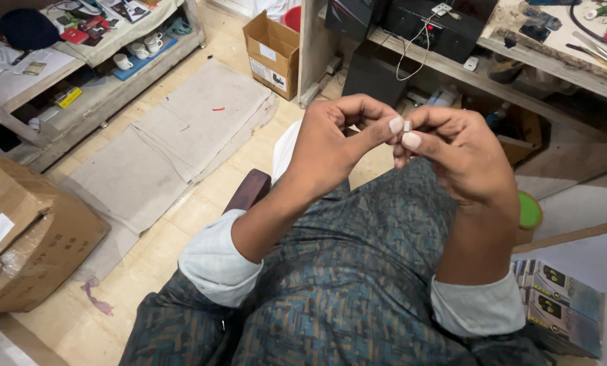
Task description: The person holds a small white electronic component and uses a metal tool to scrape or clean its surface. They repeatedly probe the component with the tool while seated, focusing on a single item throughout the clip.
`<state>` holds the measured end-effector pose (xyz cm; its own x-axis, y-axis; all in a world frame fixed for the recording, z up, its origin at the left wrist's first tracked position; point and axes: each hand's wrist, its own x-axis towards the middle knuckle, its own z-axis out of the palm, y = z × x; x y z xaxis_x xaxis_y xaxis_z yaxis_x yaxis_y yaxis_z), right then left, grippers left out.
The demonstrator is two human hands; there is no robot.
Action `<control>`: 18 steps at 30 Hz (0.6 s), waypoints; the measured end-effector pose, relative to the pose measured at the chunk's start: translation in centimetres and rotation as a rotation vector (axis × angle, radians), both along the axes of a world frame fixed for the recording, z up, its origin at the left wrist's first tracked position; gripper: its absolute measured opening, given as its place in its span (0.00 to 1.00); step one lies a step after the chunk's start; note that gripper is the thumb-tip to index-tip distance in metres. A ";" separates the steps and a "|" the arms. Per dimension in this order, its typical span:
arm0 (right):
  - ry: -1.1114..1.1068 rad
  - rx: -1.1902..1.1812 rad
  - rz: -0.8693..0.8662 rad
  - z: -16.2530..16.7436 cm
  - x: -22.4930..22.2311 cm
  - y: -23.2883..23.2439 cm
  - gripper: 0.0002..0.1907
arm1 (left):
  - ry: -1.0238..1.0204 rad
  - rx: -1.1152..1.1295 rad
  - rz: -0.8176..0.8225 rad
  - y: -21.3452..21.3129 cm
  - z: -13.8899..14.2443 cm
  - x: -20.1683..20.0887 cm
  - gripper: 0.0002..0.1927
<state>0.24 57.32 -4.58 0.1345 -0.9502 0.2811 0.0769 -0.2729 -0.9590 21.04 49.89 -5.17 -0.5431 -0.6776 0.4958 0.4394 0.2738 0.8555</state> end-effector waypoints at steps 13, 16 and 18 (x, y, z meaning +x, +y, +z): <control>-0.201 0.053 0.122 -1.5 -1.2 -1.5 0.09 | -0.044 0.125 0.033 0.0 -0.3 -1.0 0.09; -0.121 0.011 0.051 -1.1 -1.1 -1.7 0.09 | -0.054 0.111 0.090 0.0 -0.4 -1.1 0.08; -0.015 -0.032 -0.073 -0.4 -2.0 -1.9 0.09 | -0.059 0.102 0.117 -0.2 -0.5 -1.3 0.07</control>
